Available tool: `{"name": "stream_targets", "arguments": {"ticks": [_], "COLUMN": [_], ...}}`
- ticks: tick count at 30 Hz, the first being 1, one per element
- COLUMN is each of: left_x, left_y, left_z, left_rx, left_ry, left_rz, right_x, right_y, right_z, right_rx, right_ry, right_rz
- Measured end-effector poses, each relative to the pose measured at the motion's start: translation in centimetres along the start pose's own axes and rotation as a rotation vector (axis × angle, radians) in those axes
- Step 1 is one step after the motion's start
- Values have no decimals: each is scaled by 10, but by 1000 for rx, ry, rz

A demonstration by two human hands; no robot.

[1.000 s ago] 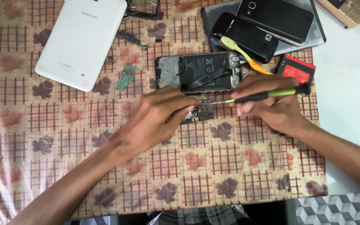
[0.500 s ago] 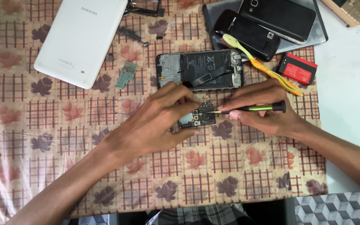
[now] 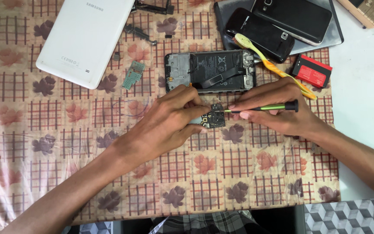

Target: The person uses a screwdriver to remove screws from a disassembled smartphone, then places the back cover on the device and presses the edges to snap it into place. They then pick up another disassembled phone and begin removing screws from its internal components.

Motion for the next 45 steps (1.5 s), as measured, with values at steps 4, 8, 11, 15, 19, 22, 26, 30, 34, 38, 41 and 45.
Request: {"name": "stream_targets", "arguments": {"ticks": [4,8,11,15,19,22,26,30,34,38,41,45], "left_x": [-1,-3,-4,-4,-4,-4,-1,-1,0,0,1,1], "left_y": [-1,0,0,1,0,-1,0,0,-2,-3,-4,-3], "left_z": [-1,0,1,1,0,3,2,1,2,3,3,1], "left_rx": [19,25,21,22,28,43,46,44,5,6,27,50], "left_ry": [-29,-26,-28,-25,-3,-25,-4,24,24,39,53,78], "left_rz": [-39,-41,-44,-47,-38,-82,-92,-84,-140,-153,-158,-120], "right_x": [0,1,2,3,2,2,1,-1,-6,-11,-11,-9], "right_y": [-5,0,1,-5,1,8,7,0,-5,-2,7,17], "right_z": [-4,-10,-11,-6,-3,1,1,-3,-17,-23,-26,-31], "right_rx": [66,89,188,28,62,195,217,325,141,-104,-176,-189], "right_ry": [30,60,58,-16,-13,-12,-10,-103,-50,-38,-16,43], "right_rz": [45,300,266,-20,-72,-59,-73,52,226,368,464,503]}}
Point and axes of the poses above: each hand's wrist, its own x-axis towards the middle knuckle, its own z-axis out of the back of the hand, y = z × x, the point moved 4 cm from there along x, towards the middle knuckle, and after that the axes turned 8 degrees about -y, right-handed, at the moved point
